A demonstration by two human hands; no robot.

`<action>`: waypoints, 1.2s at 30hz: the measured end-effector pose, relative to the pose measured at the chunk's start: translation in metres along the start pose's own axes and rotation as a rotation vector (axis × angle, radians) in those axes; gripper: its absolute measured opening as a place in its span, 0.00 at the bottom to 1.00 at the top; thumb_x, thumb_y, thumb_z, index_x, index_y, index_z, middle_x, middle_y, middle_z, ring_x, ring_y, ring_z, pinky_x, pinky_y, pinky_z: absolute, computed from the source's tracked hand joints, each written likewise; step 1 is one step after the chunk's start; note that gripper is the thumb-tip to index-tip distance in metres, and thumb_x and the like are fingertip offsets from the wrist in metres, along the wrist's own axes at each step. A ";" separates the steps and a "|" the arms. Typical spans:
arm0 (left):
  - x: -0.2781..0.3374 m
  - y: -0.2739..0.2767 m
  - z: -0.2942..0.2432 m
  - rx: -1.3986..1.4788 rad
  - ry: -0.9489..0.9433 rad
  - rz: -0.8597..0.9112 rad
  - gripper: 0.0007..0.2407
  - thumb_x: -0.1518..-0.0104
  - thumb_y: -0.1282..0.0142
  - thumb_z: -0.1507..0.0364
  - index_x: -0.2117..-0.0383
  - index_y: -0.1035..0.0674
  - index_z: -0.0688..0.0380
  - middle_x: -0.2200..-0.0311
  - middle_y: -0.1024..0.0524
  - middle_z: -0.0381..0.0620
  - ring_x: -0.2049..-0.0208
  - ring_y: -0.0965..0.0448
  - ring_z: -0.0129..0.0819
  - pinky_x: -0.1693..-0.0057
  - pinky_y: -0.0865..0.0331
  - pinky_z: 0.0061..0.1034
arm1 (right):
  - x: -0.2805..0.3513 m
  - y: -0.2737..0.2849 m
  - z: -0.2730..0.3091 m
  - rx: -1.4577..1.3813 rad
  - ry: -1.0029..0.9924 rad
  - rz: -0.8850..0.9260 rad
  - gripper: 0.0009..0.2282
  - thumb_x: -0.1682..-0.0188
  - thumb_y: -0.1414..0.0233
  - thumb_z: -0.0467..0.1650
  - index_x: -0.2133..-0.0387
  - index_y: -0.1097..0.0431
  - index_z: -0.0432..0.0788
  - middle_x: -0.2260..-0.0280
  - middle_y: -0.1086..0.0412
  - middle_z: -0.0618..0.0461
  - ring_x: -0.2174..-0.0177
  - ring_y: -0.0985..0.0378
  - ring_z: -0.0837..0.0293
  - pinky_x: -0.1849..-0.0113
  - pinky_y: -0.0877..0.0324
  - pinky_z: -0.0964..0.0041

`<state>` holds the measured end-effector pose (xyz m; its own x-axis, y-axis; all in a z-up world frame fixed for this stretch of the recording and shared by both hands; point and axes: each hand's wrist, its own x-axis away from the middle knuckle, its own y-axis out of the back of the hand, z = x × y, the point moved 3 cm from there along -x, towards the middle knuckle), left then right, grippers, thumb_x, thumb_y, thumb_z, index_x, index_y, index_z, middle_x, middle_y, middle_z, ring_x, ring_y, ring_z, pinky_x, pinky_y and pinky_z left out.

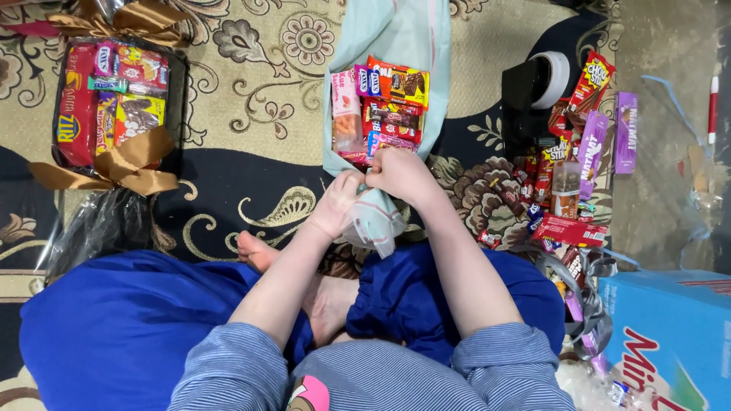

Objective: Arranging snack packages on wrapping paper and folding the paper to create a gift bouquet.

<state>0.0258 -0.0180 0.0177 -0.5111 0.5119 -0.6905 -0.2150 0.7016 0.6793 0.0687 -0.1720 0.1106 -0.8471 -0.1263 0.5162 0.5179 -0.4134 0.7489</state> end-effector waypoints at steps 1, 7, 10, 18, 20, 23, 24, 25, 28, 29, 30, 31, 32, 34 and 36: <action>-0.001 0.001 0.000 0.001 0.000 -0.001 0.06 0.33 0.55 0.67 0.63 0.26 0.51 0.59 0.35 0.51 0.56 0.29 0.52 0.56 0.28 0.34 | 0.004 0.001 -0.001 0.001 -0.001 0.000 0.12 0.60 0.41 0.42 0.74 0.22 0.47 0.73 0.23 0.41 0.62 0.18 0.40 0.58 0.27 0.50; -0.021 0.024 -0.008 -0.034 -0.023 0.049 0.10 0.33 0.59 0.65 0.63 0.25 0.52 0.59 0.33 0.48 0.56 0.28 0.48 0.56 0.27 0.31 | 0.018 -0.004 -0.020 -0.293 -0.155 -0.052 0.08 0.61 0.42 0.38 0.75 0.22 0.47 0.81 0.24 0.55 0.74 0.17 0.57 0.65 0.28 0.62; -0.038 0.048 -0.017 0.042 0.035 0.044 0.09 0.32 0.59 0.69 0.62 0.24 0.56 0.62 0.33 0.50 0.59 0.28 0.49 0.56 0.26 0.29 | 0.021 -0.010 -0.035 -0.738 -0.149 -0.010 0.10 0.51 0.48 0.27 0.60 0.25 0.32 0.72 0.21 0.45 0.71 0.19 0.63 0.65 0.20 0.69; -0.043 0.052 -0.012 0.193 0.149 0.098 0.09 0.31 0.57 0.67 0.54 0.26 0.56 0.63 0.30 0.46 0.57 0.24 0.40 0.50 0.27 0.21 | 0.036 -0.030 -0.030 -0.647 -0.202 -0.463 0.03 0.52 0.42 0.29 0.65 0.24 0.49 0.77 0.21 0.58 0.75 0.19 0.69 0.68 0.22 0.74; -0.044 0.053 -0.011 0.233 0.154 0.107 0.08 0.32 0.54 0.68 0.55 0.26 0.56 0.63 0.30 0.45 0.58 0.26 0.39 0.49 0.28 0.19 | 0.042 -0.033 -0.030 -0.566 -0.168 -0.528 0.03 0.52 0.41 0.31 0.66 0.25 0.52 0.76 0.21 0.60 0.73 0.19 0.67 0.66 0.22 0.72; -0.054 0.064 -0.013 0.277 0.163 0.104 0.06 0.33 0.51 0.69 0.59 0.25 0.57 0.63 0.30 0.45 0.59 0.28 0.38 0.47 0.31 0.17 | 0.055 -0.036 -0.023 -0.342 -0.086 -0.715 0.03 0.52 0.39 0.33 0.68 0.25 0.55 0.75 0.21 0.61 0.69 0.20 0.62 0.62 0.23 0.67; -0.057 0.069 -0.015 0.284 0.165 0.098 0.06 0.33 0.50 0.69 0.61 0.24 0.58 0.64 0.30 0.45 0.59 0.28 0.38 0.47 0.32 0.17 | 0.062 -0.037 -0.018 -0.200 -0.043 -0.836 0.04 0.53 0.37 0.34 0.68 0.25 0.55 0.74 0.22 0.60 0.67 0.21 0.59 0.61 0.24 0.65; -0.054 0.063 -0.011 0.284 0.164 0.098 0.06 0.33 0.50 0.69 0.61 0.24 0.58 0.64 0.30 0.45 0.59 0.28 0.38 0.47 0.32 0.17 | 0.063 -0.037 -0.013 -0.201 -0.043 -0.838 0.04 0.53 0.37 0.34 0.68 0.25 0.55 0.74 0.22 0.60 0.67 0.21 0.59 0.61 0.24 0.65; -0.045 0.052 -0.007 0.329 0.208 0.108 0.08 0.36 0.46 0.67 0.62 0.24 0.59 0.65 0.29 0.44 0.59 0.27 0.36 0.45 0.34 0.14 | 0.072 -0.042 -0.001 -0.053 -0.029 -0.917 0.04 0.53 0.37 0.33 0.68 0.25 0.55 0.75 0.25 0.60 0.69 0.23 0.60 0.63 0.25 0.66; -0.046 0.053 -0.007 0.314 0.220 0.124 0.09 0.39 0.44 0.65 0.63 0.23 0.56 0.65 0.29 0.42 0.59 0.28 0.35 0.45 0.34 0.16 | 0.074 -0.047 -0.003 -0.128 -0.071 -0.923 0.03 0.53 0.37 0.34 0.68 0.24 0.56 0.74 0.24 0.60 0.69 0.22 0.58 0.63 0.24 0.64; -0.049 0.053 -0.008 0.301 0.230 0.138 0.10 0.42 0.41 0.63 0.63 0.23 0.54 0.65 0.29 0.41 0.58 0.28 0.34 0.45 0.34 0.18 | 0.077 -0.050 -0.006 -0.201 -0.115 -0.931 0.03 0.54 0.37 0.34 0.69 0.23 0.56 0.74 0.23 0.60 0.68 0.21 0.57 0.62 0.24 0.62; -0.044 0.048 -0.005 0.304 0.229 0.139 0.10 0.42 0.41 0.63 0.63 0.23 0.54 0.65 0.29 0.41 0.58 0.28 0.34 0.45 0.34 0.18 | 0.080 -0.053 0.000 -0.201 -0.118 -0.932 0.03 0.54 0.37 0.34 0.69 0.23 0.56 0.74 0.23 0.60 0.68 0.21 0.57 0.62 0.24 0.62; -0.039 0.042 -0.002 0.295 0.237 0.145 0.14 0.49 0.39 0.67 0.58 0.21 0.57 0.59 0.25 0.42 0.57 0.25 0.36 0.46 0.31 0.22 | 0.083 -0.059 0.000 -0.357 -0.249 -0.860 0.03 0.53 0.38 0.33 0.68 0.22 0.55 0.73 0.22 0.58 0.68 0.19 0.55 0.62 0.24 0.59; -0.028 0.029 0.002 0.288 0.245 0.150 0.21 0.56 0.37 0.70 0.52 0.20 0.59 0.54 0.20 0.44 0.56 0.22 0.37 0.46 0.28 0.26 | 0.083 -0.073 0.002 -0.511 -0.380 -0.783 0.03 0.53 0.39 0.33 0.67 0.22 0.55 0.73 0.20 0.56 0.67 0.17 0.53 0.62 0.24 0.57; -0.015 0.009 0.010 0.328 0.438 0.244 0.22 0.58 0.34 0.67 0.55 0.21 0.59 0.58 0.22 0.47 0.58 0.22 0.35 0.49 0.28 0.22 | 0.077 -0.094 0.003 -0.828 -0.451 -0.740 0.05 0.53 0.42 0.28 0.65 0.21 0.45 0.73 0.20 0.49 0.70 0.16 0.55 0.65 0.21 0.61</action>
<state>0.0397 -0.0139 0.0316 -0.8239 0.4743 -0.3103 0.1839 0.7415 0.6452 -0.0453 -0.1403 0.0808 -0.7038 0.6458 0.2960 -0.4513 -0.7283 0.5158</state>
